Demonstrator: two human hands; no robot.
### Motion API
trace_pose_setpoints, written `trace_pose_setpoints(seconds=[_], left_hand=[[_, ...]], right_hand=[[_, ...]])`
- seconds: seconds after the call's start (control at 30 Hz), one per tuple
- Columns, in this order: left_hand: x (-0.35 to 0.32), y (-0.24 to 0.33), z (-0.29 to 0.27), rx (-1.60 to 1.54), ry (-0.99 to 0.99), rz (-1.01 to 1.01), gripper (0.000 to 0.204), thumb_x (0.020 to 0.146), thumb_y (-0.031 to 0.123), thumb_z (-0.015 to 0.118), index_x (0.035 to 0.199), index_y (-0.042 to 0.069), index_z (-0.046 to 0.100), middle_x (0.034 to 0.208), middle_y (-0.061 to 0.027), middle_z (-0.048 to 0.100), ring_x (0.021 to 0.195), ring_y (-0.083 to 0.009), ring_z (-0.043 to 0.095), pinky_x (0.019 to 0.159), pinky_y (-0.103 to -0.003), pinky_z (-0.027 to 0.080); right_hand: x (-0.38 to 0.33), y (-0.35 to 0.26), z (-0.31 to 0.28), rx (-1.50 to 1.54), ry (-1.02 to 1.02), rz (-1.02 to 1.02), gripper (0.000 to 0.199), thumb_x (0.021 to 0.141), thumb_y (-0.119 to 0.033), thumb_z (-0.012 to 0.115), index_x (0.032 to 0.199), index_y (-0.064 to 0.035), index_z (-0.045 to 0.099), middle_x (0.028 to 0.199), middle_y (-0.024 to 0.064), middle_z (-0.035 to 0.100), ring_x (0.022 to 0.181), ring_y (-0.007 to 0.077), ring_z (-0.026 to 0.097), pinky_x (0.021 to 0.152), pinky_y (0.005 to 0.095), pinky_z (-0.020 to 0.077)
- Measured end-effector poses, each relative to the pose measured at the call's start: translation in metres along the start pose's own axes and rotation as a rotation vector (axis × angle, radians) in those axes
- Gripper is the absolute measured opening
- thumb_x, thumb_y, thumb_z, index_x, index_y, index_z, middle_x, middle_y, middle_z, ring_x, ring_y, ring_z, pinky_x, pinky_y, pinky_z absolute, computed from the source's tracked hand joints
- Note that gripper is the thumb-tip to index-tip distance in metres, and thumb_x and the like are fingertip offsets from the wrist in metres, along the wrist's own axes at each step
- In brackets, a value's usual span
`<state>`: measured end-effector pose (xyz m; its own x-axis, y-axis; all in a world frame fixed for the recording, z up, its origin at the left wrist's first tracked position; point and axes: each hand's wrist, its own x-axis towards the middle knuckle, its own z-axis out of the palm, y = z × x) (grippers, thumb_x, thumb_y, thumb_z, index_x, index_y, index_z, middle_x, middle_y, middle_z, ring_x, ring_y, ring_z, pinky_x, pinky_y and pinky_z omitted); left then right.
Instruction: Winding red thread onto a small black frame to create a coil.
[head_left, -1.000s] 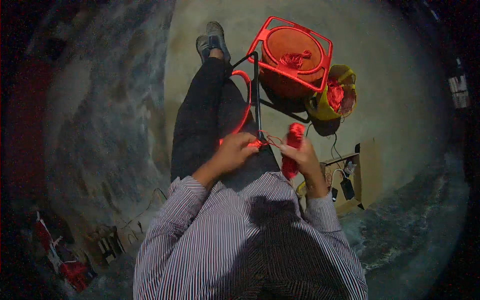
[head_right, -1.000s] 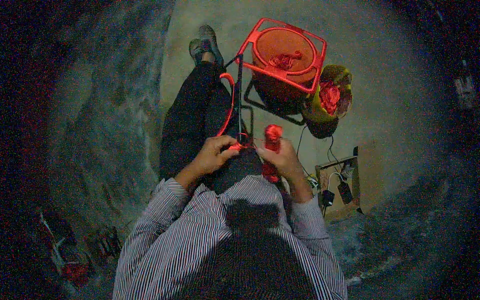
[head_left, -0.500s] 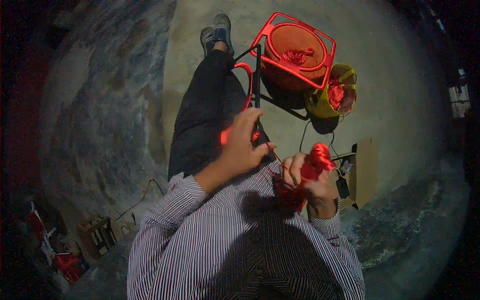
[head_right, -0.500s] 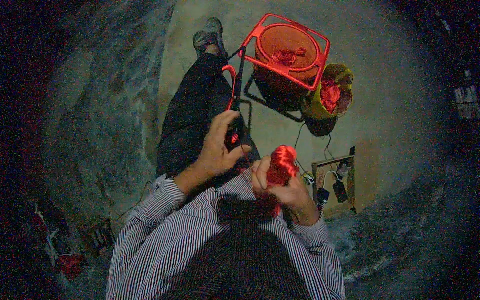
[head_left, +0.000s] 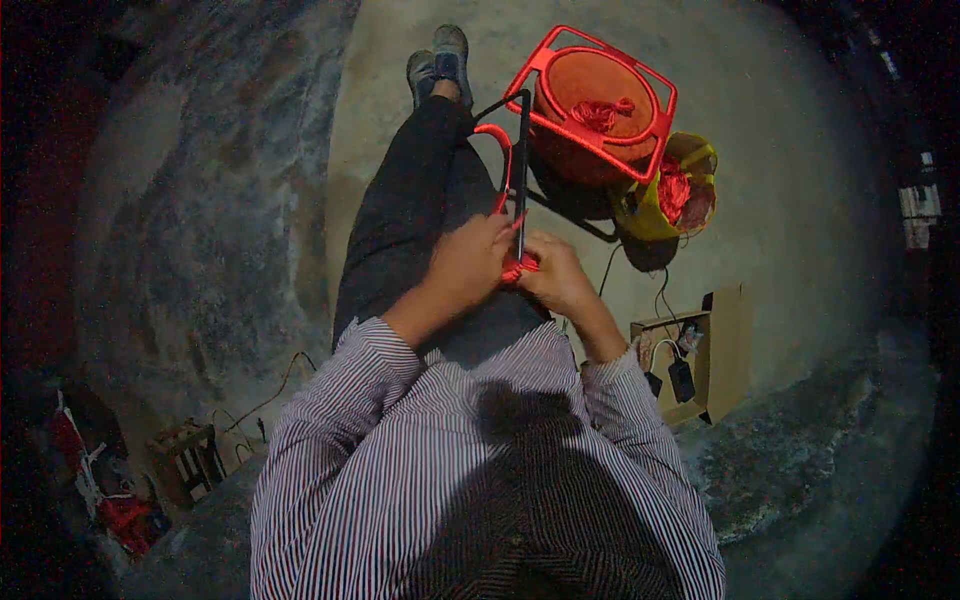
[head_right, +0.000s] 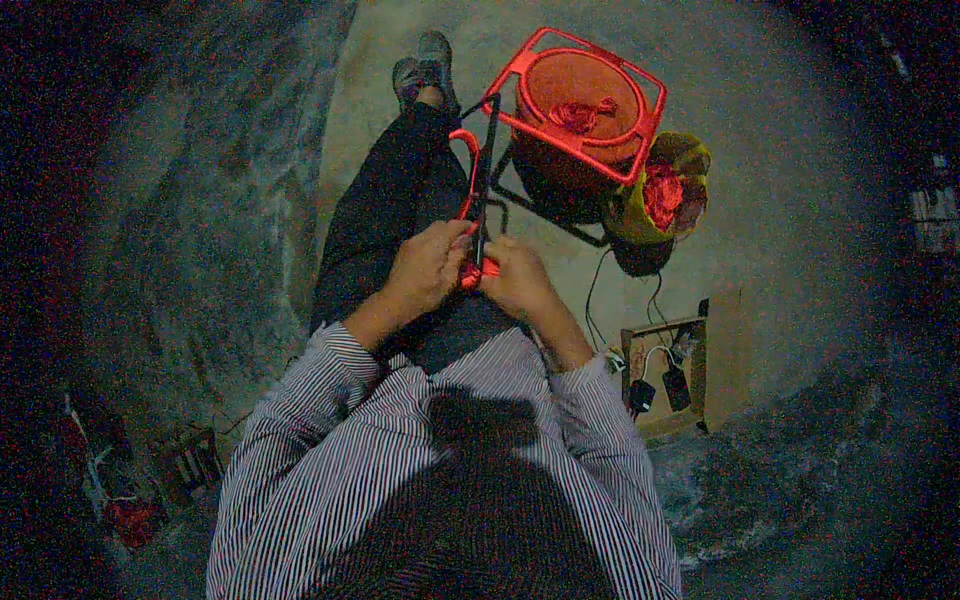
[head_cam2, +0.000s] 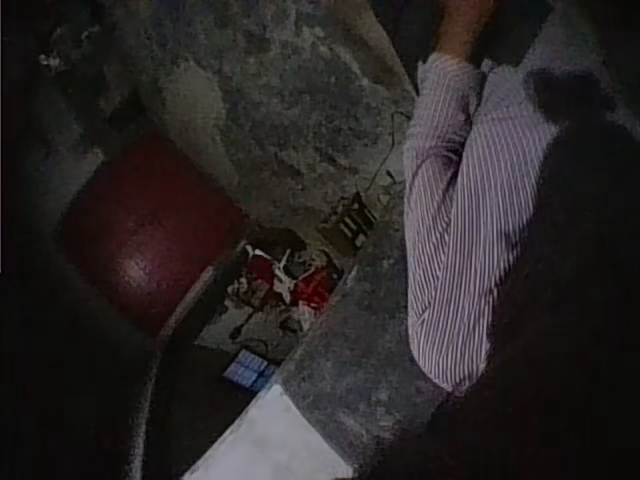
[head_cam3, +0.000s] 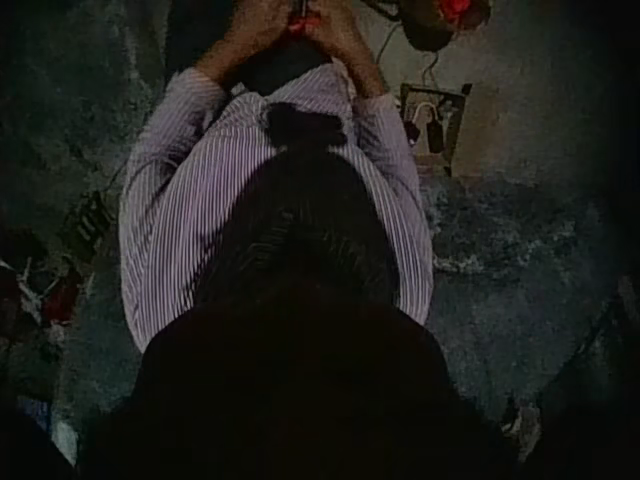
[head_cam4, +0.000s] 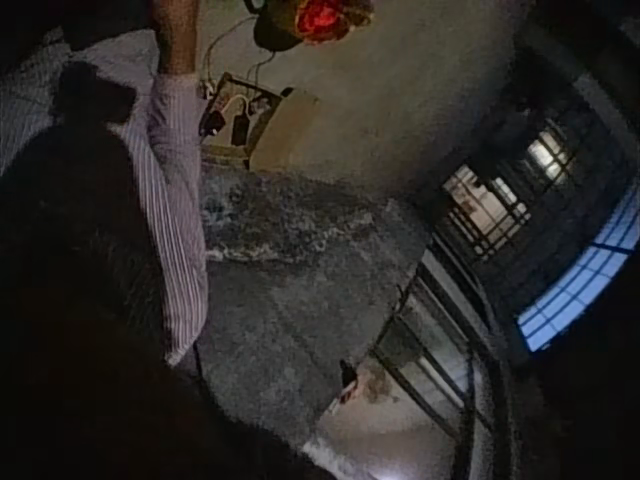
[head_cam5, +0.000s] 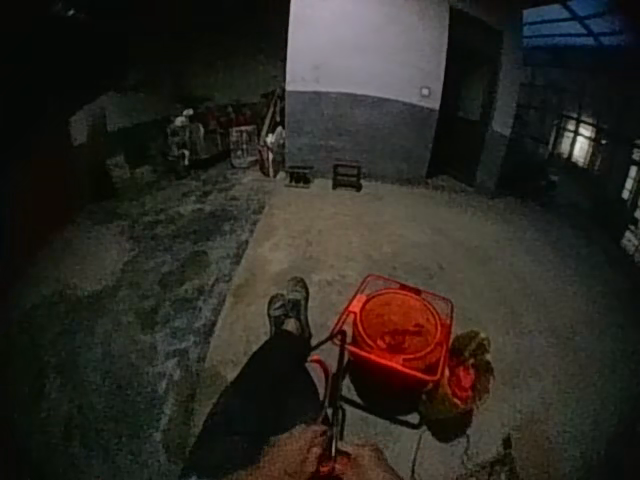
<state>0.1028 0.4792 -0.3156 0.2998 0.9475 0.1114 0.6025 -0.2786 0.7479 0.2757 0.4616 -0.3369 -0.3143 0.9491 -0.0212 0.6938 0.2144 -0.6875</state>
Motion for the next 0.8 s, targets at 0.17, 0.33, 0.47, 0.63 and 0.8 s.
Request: trace_pose_setpoints(seconds=[0.17,0.33,0.47,0.63,0.8], left_hand=[[0.013,-0.012,-0.023,0.166,0.232,0.102,0.013,0.087,0.015,0.054,0.084,0.003,0.057,0.077,-0.0170,0.057,0.062,-0.0317,0.058,0.056,-0.040,0.046],[0.013,0.043,-0.036,-0.463,0.127,-0.046,0.020,0.088,0.016,0.047,0.076,0.002,0.054,0.067,-0.0048,0.054,0.055,-0.0135,0.053,0.048,-0.031,0.040],[0.015,0.045,-0.039,-0.746,-0.066,-0.342,0.022,0.089,0.018,0.048,0.075,0.003,0.055,0.069,-0.0028,0.054,0.057,-0.0101,0.050,0.049,-0.026,0.037],[0.016,0.021,-0.031,-0.880,-0.245,-0.584,0.021,0.090,0.020,0.050,0.076,0.005,0.055,0.070,0.0003,0.054,0.058,-0.0066,0.046,0.052,-0.021,0.036],[0.006,0.002,-0.019,-0.735,-0.262,-0.508,0.010,0.085,0.013,0.058,0.088,0.003,0.055,0.075,0.0007,0.053,0.066,-0.0069,0.048,0.060,-0.021,0.040]], right_hand=[[-0.008,-0.022,-0.021,0.448,0.287,0.162,0.035,0.065,-0.010,0.071,0.097,-0.0004,0.061,0.099,0.0133,0.059,0.092,0.0262,0.059,0.081,0.0339,0.0460],[-0.022,-0.062,-0.045,0.218,0.398,-0.163,0.038,0.066,-0.007,0.071,0.101,-0.0008,0.057,0.110,0.0150,0.055,0.102,0.0285,0.055,0.087,0.0369,0.0453],[-0.044,-0.062,-0.077,1.101,0.348,0.153,0.031,0.069,-0.007,0.059,0.099,-0.0013,0.053,0.107,0.0121,0.055,0.103,0.0313,0.055,0.087,0.0414,0.0452],[-0.105,0.047,-0.154,1.877,0.574,-0.255,0.025,0.078,-0.016,0.050,0.100,-0.0034,0.052,0.071,0.0034,0.048,0.057,0.0145,0.044,0.057,0.0324,0.0399],[-0.117,0.057,-0.130,1.700,0.704,0.035,0.018,0.084,-0.019,0.054,0.095,-0.0046,0.051,0.061,-0.0001,0.042,0.052,0.0121,0.039,0.049,0.0291,0.0347]])
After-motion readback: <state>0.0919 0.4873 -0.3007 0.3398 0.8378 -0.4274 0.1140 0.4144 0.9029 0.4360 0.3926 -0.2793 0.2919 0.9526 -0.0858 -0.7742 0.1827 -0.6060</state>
